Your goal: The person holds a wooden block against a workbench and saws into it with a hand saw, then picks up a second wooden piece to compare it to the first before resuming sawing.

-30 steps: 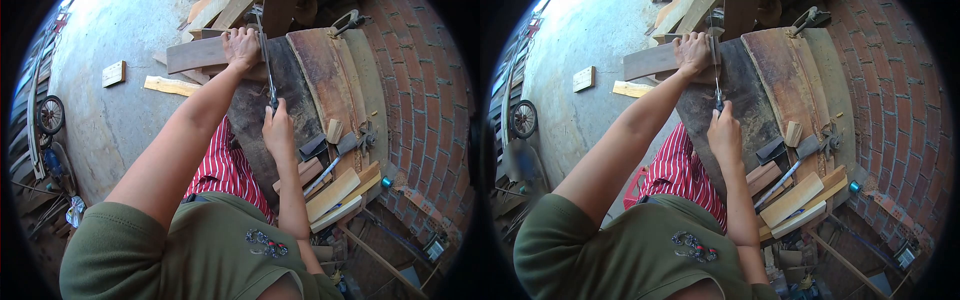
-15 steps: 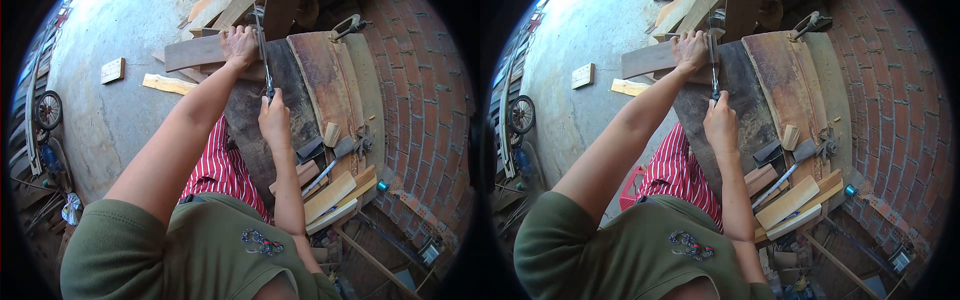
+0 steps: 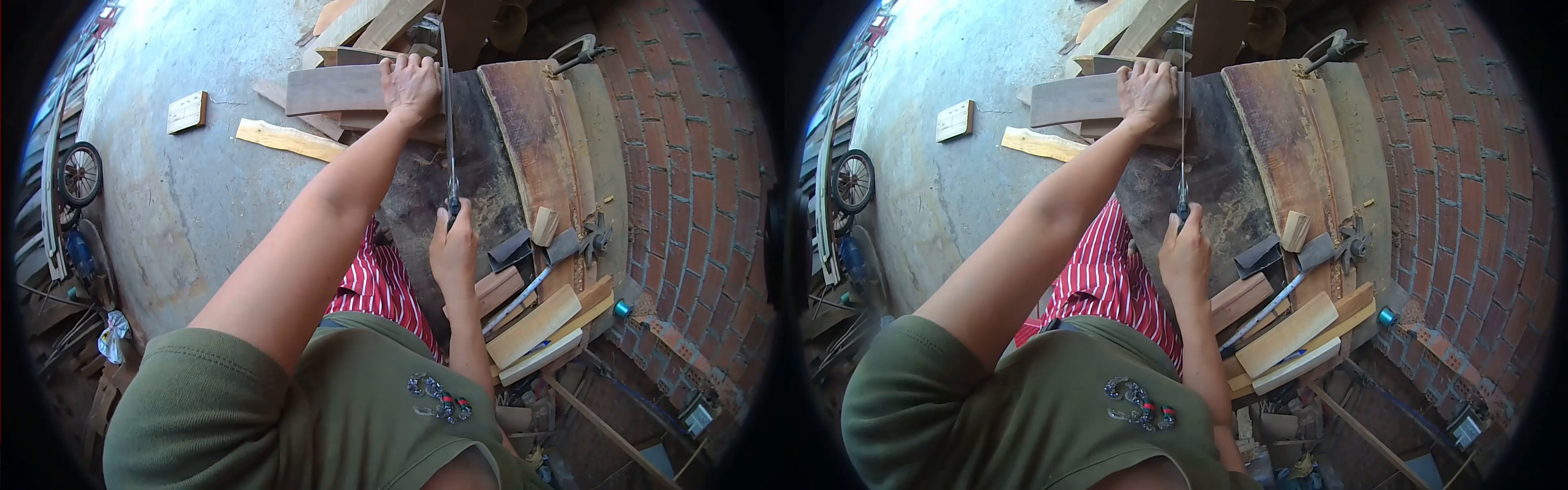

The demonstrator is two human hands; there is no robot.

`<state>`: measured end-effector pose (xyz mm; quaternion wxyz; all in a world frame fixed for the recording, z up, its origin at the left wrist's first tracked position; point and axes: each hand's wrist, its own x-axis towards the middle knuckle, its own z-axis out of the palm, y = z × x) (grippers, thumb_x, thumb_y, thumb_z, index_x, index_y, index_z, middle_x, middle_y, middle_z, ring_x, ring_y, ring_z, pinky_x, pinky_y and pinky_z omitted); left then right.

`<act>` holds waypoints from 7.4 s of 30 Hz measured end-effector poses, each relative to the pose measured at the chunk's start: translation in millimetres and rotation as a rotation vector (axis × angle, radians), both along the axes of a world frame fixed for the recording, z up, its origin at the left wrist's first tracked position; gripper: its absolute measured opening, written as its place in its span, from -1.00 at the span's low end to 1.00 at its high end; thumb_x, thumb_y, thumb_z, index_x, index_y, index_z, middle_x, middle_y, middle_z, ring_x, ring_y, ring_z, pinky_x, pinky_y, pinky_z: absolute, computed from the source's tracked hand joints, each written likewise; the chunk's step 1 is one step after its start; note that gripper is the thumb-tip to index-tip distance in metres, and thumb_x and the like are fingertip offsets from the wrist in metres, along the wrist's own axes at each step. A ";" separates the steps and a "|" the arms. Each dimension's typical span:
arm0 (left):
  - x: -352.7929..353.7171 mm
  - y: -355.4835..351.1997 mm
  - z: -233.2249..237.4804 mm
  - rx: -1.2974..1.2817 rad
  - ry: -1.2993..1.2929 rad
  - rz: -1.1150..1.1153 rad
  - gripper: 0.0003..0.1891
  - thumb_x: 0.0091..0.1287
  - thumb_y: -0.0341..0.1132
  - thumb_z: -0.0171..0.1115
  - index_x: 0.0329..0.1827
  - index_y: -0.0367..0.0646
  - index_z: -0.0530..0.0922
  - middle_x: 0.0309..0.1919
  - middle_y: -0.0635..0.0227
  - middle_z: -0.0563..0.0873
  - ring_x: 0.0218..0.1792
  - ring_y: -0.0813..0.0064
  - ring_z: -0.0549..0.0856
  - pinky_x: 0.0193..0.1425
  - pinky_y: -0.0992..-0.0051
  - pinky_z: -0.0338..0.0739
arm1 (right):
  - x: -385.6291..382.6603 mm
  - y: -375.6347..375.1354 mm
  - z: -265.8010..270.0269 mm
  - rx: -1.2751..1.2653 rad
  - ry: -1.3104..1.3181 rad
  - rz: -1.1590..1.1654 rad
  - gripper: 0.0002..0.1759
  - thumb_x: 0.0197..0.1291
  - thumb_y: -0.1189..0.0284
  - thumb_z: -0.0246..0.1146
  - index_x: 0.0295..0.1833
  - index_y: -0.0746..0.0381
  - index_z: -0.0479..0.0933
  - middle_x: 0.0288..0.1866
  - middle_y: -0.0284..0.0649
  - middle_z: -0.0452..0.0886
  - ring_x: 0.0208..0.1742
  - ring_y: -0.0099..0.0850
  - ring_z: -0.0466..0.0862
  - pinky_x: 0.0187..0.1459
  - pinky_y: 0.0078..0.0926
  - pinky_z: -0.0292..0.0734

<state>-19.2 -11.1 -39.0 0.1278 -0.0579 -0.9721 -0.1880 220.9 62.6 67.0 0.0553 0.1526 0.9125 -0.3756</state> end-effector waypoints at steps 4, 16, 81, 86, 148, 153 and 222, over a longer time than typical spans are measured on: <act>0.2 -0.1 -2.5 0.015 0.001 -0.028 -0.67 0.52 -0.11 -0.04 -0.13 -0.06 0.67 -0.08 0.29 0.72 0.12 0.27 0.59 0.34 0.09 0.19 | 47.7 6.6 32.8 -0.008 -0.143 -0.033 -0.74 0.49 0.39 0.05 0.16 0.29 0.32 -0.29 0.27 0.67 -0.18 0.30 0.67 -0.30 0.18 0.51; -7.7 0.2 -6.3 -0.023 -0.019 0.029 -0.66 0.52 -0.08 -0.04 -0.14 -0.01 0.69 -0.07 0.31 0.73 0.11 0.30 0.61 0.28 0.13 0.24 | 64.2 8.1 27.3 -0.011 -0.133 -0.036 -0.75 0.49 0.38 0.08 0.15 0.26 0.33 -0.30 0.27 0.66 -0.21 0.30 0.67 -0.29 0.17 0.50; -18.8 -2.7 4.2 -0.069 -0.061 0.076 -0.62 0.55 -0.08 -0.10 -0.05 -0.03 0.69 -0.03 0.31 0.73 0.15 0.32 0.60 0.32 0.11 0.21 | 29.2 21.7 75.8 -0.070 -0.177 0.012 -0.72 0.47 0.41 0.07 0.17 0.31 0.32 -0.27 0.31 0.66 -0.13 0.28 0.68 -0.23 0.21 0.51; -10.7 -0.1 1.3 -0.048 -0.051 0.079 -0.62 0.55 -0.07 -0.10 -0.06 -0.02 0.69 -0.03 0.31 0.72 0.14 0.32 0.60 0.32 0.11 0.21 | -80.1 15.0 17.4 0.017 -0.157 0.043 -0.73 0.49 0.36 0.07 0.04 0.39 0.37 -0.22 0.32 0.66 -0.09 0.29 0.66 -0.16 0.17 0.53; -5.2 -4.4 2.3 -0.055 0.003 0.070 -0.62 0.56 -0.07 -0.12 -0.09 -0.04 0.67 -0.03 0.27 0.74 0.11 0.26 0.65 0.26 0.11 0.26 | 17.8 26.4 52.7 -0.072 -0.133 0.012 -0.79 0.49 0.40 0.06 0.02 0.35 0.36 -0.26 0.29 0.65 -0.11 0.28 0.67 -0.18 0.17 0.51; 0.3 -0.5 3.9 -0.041 -0.061 0.107 -0.62 0.56 -0.08 -0.12 -0.08 -0.03 0.67 -0.04 0.32 0.73 0.11 0.29 0.64 0.26 0.12 0.26 | -96.3 13.3 1.3 0.098 -0.062 0.078 -0.74 0.49 0.38 0.06 0.04 0.39 0.37 -0.25 0.34 0.65 -0.12 0.29 0.67 -0.15 0.18 0.59; -8.9 -7.1 -4.2 -0.050 -0.018 0.100 -0.62 0.55 -0.07 -0.10 -0.07 -0.02 0.69 -0.03 0.30 0.75 0.14 0.28 0.62 0.30 0.09 0.23 | -92.0 16.2 12.1 0.043 -0.119 0.087 -0.74 0.47 0.38 0.08 0.04 0.40 0.37 -0.19 0.34 0.66 -0.09 0.31 0.65 -0.08 0.19 0.56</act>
